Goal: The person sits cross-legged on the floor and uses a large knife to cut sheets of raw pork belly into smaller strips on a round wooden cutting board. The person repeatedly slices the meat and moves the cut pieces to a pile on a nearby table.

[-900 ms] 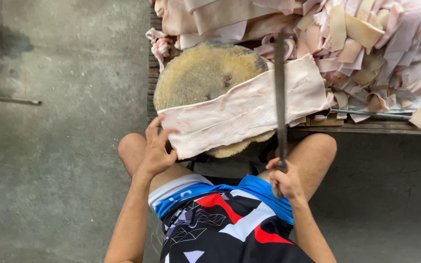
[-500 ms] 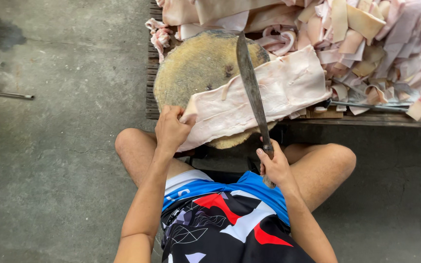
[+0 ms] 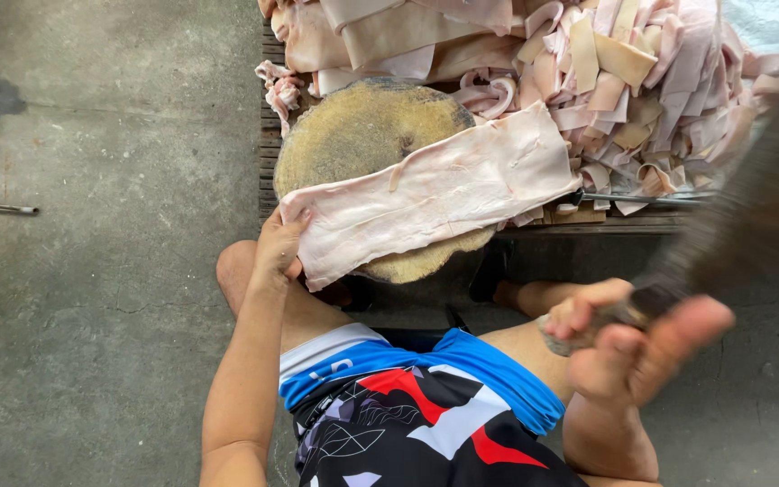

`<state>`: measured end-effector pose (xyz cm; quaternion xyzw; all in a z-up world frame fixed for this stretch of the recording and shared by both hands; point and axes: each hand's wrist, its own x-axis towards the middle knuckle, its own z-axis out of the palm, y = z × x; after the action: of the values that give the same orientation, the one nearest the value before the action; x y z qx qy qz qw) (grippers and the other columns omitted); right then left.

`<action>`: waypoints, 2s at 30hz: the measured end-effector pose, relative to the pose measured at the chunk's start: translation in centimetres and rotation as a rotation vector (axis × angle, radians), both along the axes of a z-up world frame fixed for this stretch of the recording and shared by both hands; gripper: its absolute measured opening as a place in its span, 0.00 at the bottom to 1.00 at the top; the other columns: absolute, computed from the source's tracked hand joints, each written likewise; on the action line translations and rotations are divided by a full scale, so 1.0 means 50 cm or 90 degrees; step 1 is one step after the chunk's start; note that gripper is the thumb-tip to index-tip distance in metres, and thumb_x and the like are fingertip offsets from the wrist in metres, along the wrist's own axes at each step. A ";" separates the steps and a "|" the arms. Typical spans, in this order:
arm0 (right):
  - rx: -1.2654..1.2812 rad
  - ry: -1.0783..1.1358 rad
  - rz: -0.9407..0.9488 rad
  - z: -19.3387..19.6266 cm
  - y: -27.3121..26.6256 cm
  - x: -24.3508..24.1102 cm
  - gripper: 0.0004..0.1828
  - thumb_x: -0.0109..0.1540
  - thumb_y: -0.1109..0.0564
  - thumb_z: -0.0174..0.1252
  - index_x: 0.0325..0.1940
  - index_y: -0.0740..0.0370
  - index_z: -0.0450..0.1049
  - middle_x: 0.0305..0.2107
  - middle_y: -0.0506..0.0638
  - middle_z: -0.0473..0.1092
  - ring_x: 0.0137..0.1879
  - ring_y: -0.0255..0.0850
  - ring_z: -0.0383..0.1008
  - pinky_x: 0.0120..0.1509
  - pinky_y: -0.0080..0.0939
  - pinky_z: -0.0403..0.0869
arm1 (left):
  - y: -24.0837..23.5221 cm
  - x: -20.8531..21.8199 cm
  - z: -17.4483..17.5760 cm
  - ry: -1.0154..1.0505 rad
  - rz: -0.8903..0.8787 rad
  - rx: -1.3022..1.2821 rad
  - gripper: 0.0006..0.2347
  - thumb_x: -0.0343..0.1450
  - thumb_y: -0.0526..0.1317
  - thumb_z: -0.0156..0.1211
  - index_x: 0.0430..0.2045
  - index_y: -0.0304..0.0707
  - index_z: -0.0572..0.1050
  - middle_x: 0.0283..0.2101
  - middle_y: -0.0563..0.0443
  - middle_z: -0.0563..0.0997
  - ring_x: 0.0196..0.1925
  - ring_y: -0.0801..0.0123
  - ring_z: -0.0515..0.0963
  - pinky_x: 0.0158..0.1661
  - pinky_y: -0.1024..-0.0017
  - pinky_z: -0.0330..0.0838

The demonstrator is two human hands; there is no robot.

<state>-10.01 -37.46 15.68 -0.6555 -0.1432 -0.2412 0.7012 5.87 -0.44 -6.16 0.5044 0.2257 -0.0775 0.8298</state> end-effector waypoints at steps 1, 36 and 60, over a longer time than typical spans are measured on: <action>0.020 -0.013 0.008 -0.004 -0.004 0.005 0.30 0.77 0.42 0.51 0.81 0.29 0.49 0.32 0.53 0.67 0.34 0.35 0.72 0.40 0.35 0.79 | 0.001 0.003 0.004 0.017 0.001 0.004 0.13 0.72 0.28 0.58 0.52 0.33 0.76 0.49 0.47 0.82 0.49 0.66 0.83 0.51 0.66 0.79; -0.184 0.309 0.085 -0.129 0.038 0.032 0.31 0.73 0.56 0.50 0.80 0.44 0.53 0.25 0.44 0.63 0.28 0.31 0.60 0.35 0.29 0.69 | 0.022 -0.014 0.031 0.055 -0.016 0.061 0.14 0.74 0.26 0.56 0.53 0.35 0.77 0.51 0.47 0.81 0.51 0.65 0.80 0.52 0.67 0.76; -0.231 0.477 -0.009 -0.274 0.064 0.031 0.33 0.70 0.57 0.50 0.80 0.47 0.53 0.16 0.44 0.64 0.21 0.29 0.61 0.25 0.32 0.67 | 0.025 -0.084 0.056 -0.042 -0.004 -0.033 0.15 0.74 0.26 0.57 0.54 0.35 0.77 0.55 0.50 0.80 0.57 0.69 0.78 0.59 0.72 0.74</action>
<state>-8.44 -34.25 2.00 -0.8120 0.0861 0.0380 0.5760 1.67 0.78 -3.36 0.4857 0.1947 -0.0691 0.8494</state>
